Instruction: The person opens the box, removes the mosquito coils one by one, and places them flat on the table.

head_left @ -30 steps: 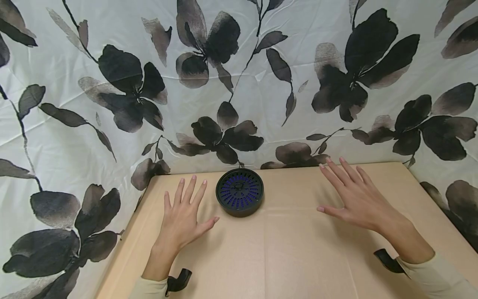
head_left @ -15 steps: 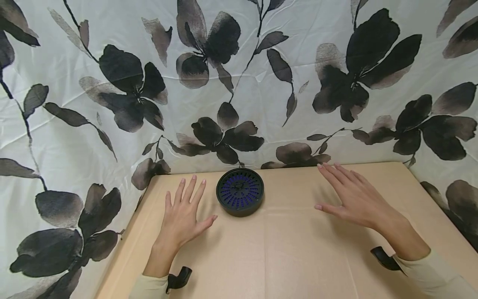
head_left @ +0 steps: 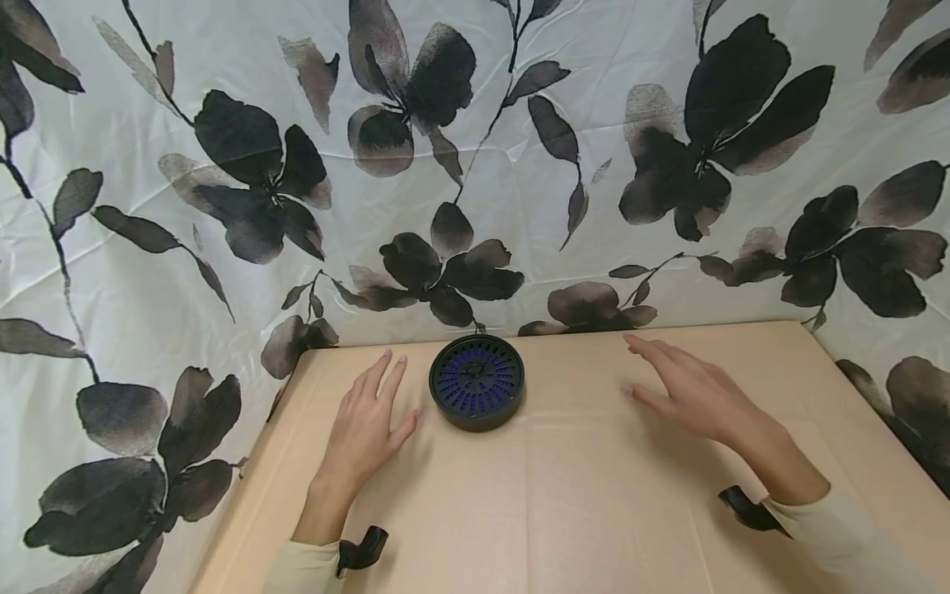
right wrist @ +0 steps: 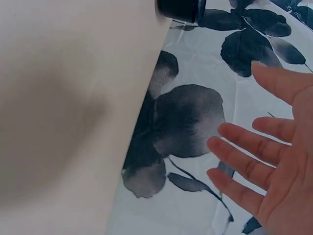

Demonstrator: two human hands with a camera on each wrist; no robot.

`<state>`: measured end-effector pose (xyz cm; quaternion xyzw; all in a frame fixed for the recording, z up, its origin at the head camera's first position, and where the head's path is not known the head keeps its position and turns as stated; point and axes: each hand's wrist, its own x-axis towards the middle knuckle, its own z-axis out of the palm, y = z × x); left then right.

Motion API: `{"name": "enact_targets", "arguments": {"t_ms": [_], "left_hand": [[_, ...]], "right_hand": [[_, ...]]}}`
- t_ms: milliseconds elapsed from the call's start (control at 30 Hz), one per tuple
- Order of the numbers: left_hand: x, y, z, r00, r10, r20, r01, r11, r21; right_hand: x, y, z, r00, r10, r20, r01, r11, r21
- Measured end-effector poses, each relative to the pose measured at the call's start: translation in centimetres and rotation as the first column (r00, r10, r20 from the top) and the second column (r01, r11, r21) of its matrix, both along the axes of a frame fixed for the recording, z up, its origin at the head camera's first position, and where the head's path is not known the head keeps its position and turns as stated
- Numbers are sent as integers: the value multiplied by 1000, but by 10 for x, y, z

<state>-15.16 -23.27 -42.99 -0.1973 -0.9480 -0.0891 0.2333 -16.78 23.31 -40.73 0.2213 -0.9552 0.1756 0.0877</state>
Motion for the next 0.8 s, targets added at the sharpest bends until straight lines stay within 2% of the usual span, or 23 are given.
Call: {"name": "enact_targets", "arguments": {"t_ms": [167, 333, 533, 800], "left_hand": [[-3, 4, -2, 1000, -15, 27, 12, 995, 98], [-8, 7, -3, 998, -39, 42, 31, 984, 174], [-14, 11, -5, 997, -49, 64, 35, 978, 207], [-22, 16, -9, 993, -34, 117, 4, 970, 244]], "right_hand": [[-6, -5, -7, 1000, 21, -4, -21, 994, -108], [-15, -8, -15, 996, 58, 74, -41, 976, -212], [-26, -13, -26, 977, 123, 173, -59, 939, -338], [-35, -26, -42, 952, 191, 239, -60, 882, -467]]}}
